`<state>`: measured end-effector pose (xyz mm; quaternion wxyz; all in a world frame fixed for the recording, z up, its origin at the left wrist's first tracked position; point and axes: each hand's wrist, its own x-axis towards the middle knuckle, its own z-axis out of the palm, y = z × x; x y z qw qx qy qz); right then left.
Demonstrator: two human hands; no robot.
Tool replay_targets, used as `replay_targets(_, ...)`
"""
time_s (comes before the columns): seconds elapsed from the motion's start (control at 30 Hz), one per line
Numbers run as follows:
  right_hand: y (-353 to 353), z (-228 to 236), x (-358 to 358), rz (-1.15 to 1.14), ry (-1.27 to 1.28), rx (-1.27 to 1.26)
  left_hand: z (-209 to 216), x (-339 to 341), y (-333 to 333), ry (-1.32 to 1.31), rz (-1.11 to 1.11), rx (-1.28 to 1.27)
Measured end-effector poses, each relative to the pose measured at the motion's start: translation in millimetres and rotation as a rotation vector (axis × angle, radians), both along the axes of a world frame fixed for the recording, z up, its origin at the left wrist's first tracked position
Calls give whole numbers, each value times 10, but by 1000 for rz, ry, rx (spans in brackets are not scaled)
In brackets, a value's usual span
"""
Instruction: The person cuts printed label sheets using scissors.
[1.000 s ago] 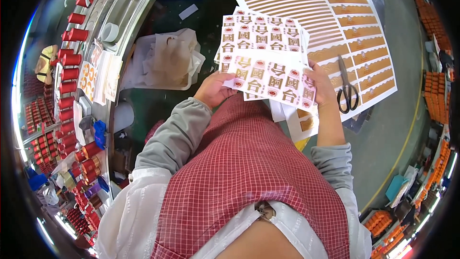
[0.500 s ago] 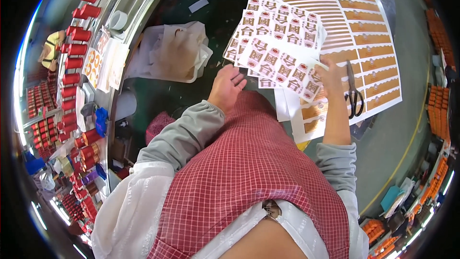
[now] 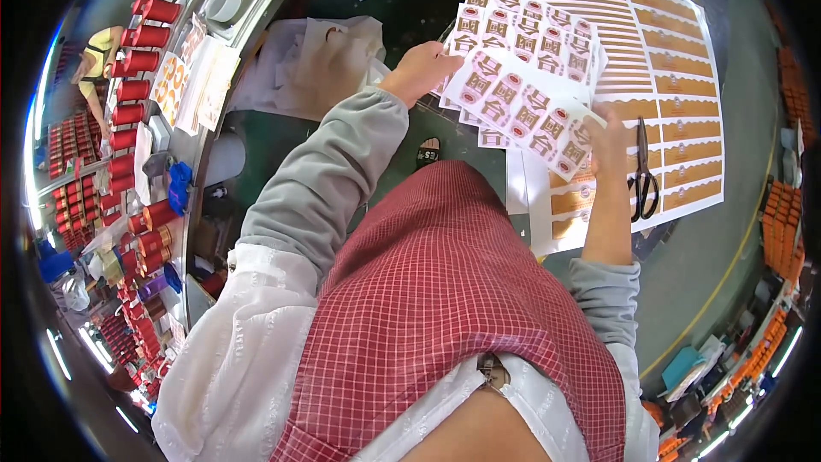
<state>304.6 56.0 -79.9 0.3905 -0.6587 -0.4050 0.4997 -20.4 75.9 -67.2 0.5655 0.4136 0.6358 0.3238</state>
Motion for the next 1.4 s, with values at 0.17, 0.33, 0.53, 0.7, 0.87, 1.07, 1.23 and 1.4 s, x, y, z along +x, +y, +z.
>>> replay_targets(0.17, 74, -6, 23, -20, 47, -12, 145, 22, 162, -149, -6, 4)
replay_targets(0.33, 164, -36, -81, 6, 43, 70, 65, 76, 261, -758, 5, -383)
replay_targets(0.53, 290, -217, 59, 70, -202, 193, -59, 223, 144, -684, -140, -250)
replay_targets(0.7, 206, 198, 115, -5, 304, 94, 170, 312, 118, -621, -129, -98)
replay_targets(0.87, 313, 536, 378, -23, 448, 114, 439, 426, 337, -391, -285, 249)
replay_targets(1.07, 266, 615, 579, 88, 201, 422, 471, 446, 541, -394, -410, 403)
replay_targets(1.23, 97, 366, 487, 44, 108, 388, 179, 655, 434, -348, -361, 476)
replay_targets(1.4, 179, 472, 539, 64, 71, 413, 178, 699, 461, -376, -264, 512)
